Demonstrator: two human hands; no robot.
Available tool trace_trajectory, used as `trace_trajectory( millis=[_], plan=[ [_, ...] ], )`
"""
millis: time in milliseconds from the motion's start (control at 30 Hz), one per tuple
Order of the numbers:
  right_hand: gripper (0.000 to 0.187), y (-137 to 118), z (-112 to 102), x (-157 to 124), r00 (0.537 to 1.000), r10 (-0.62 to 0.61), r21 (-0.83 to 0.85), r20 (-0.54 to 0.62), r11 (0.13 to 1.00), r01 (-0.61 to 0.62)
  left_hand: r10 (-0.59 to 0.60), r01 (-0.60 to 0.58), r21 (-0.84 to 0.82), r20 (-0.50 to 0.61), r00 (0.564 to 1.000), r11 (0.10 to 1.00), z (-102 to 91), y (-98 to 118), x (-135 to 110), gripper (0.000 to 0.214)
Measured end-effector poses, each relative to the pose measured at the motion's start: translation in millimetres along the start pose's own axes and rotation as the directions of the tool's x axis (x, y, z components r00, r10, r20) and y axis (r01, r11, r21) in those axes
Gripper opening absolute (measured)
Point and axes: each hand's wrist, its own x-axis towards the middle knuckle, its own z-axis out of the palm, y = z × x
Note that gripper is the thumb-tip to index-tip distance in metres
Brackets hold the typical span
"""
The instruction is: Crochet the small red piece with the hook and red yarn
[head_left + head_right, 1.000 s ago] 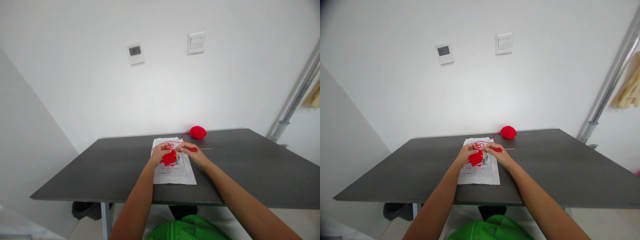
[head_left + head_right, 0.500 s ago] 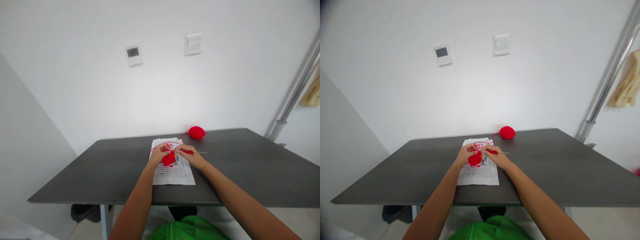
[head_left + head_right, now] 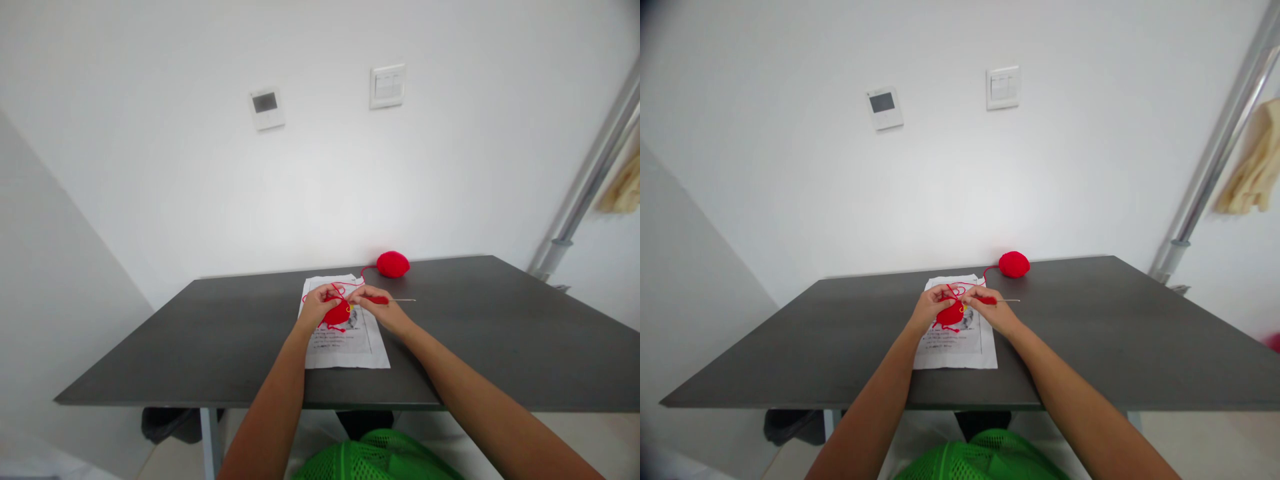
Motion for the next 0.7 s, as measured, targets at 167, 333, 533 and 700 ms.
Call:
trace_trajectory(
  millis=[167, 333, 533, 700],
  plan=[
    [0.019, -0.6, 2.4, -0.3, 0.999, -0.003, 0.014, -0.041, 1.000, 0.003, 0.028, -0.027, 0.021, -0.032, 0.999, 0.999, 1.3, 0.8, 0.3, 0.029],
    [0.021, -0.1, 2.8, 0.0, 0.998, 0.023, 0.023, -0.051, 1.000, -0.022, 0.026, -0.026, 0.014, -0.043, 0.999, 1.000, 2.6, 3.9, -0.4, 0.027],
    [0.022, -3.7, 2.6, -0.6, 0.999, 0.004, -0.034, -0.034, 0.999, -0.005, 0.037, -0.036, 0.029, -0.041, 0.998, 0.999, 3.6, 5.0, -0.6, 0.029],
    [0.020, -6.8, 5.1, -1.9, 0.999, -0.028, -0.135, -0.046, 0.991, 0.021, 0.059, -0.055, 0.083, -0.046, 0.997, 0.995, 3.1, 3.8, -0.4, 0.031]
  ],
)
